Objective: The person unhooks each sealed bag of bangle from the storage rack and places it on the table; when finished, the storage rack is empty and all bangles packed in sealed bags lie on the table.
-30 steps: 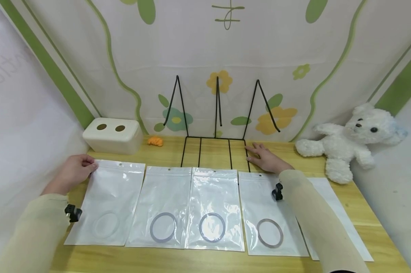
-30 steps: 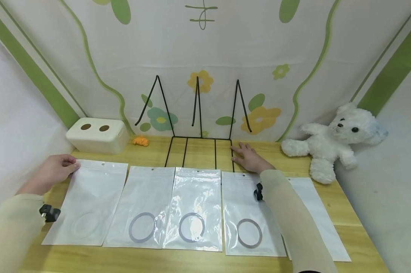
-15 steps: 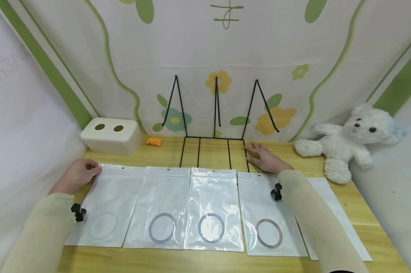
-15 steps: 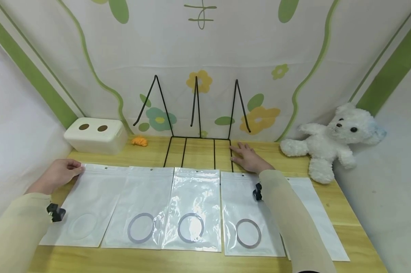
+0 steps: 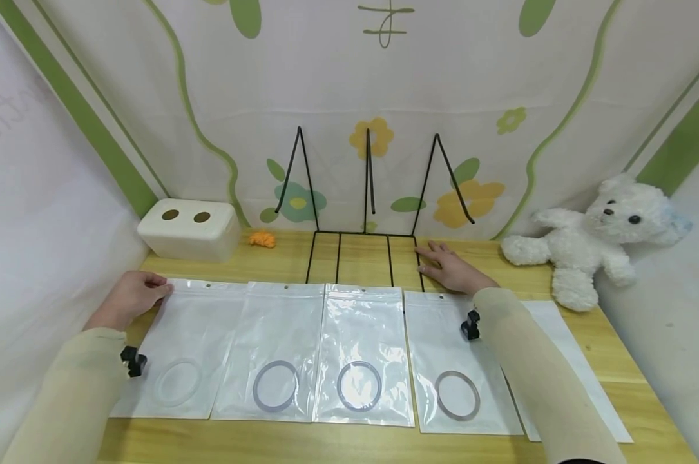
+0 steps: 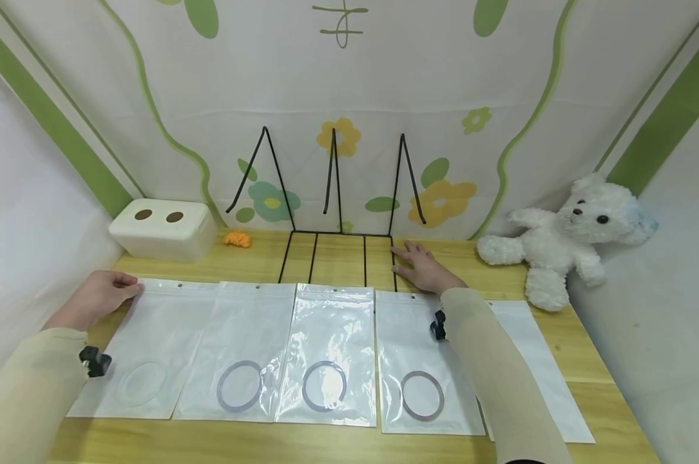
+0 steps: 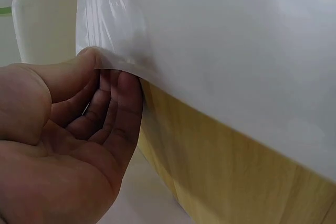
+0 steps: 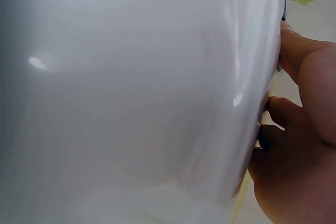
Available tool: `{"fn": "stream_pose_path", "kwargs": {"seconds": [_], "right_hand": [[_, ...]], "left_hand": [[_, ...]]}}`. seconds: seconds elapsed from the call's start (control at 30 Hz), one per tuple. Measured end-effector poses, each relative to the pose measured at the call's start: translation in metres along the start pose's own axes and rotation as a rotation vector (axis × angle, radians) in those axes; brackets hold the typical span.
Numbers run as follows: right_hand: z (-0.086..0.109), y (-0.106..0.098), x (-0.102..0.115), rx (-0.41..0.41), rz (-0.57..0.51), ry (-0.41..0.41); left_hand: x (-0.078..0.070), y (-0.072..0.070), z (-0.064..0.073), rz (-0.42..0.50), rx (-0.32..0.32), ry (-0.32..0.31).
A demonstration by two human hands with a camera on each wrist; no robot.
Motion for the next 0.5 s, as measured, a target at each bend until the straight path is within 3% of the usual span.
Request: {"fn": "stream_pose_path", "kwargs": {"seconds": [0.23,0.4,0.5], "right_hand": [[0.001,0.0,0.0,0.003,-0.002,0.007],[0.002,-0.003,-0.001,0.01,-0.002,0.011],[0.003,-0.006,0.0,-0.006,-0.016,0.009]], "left_hand": [[-0.002,-0.007,0.006,-0.054,-0.014,0.084],[-0.021,-0.013,0.017,-0.035,-0.137,0.173],[-0.04,-0.014,0.022,0.003,-0.226,0.272]]}}
Point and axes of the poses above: each hand's wrist, its own z-axis away from the middle knuckle, its own y-axis out of the palm, x = y × z, the point moved 4 cm from there along -z, towards the middle knuckle, and after that the axes turned 12 degrees about -z, right-handed, at the moved point
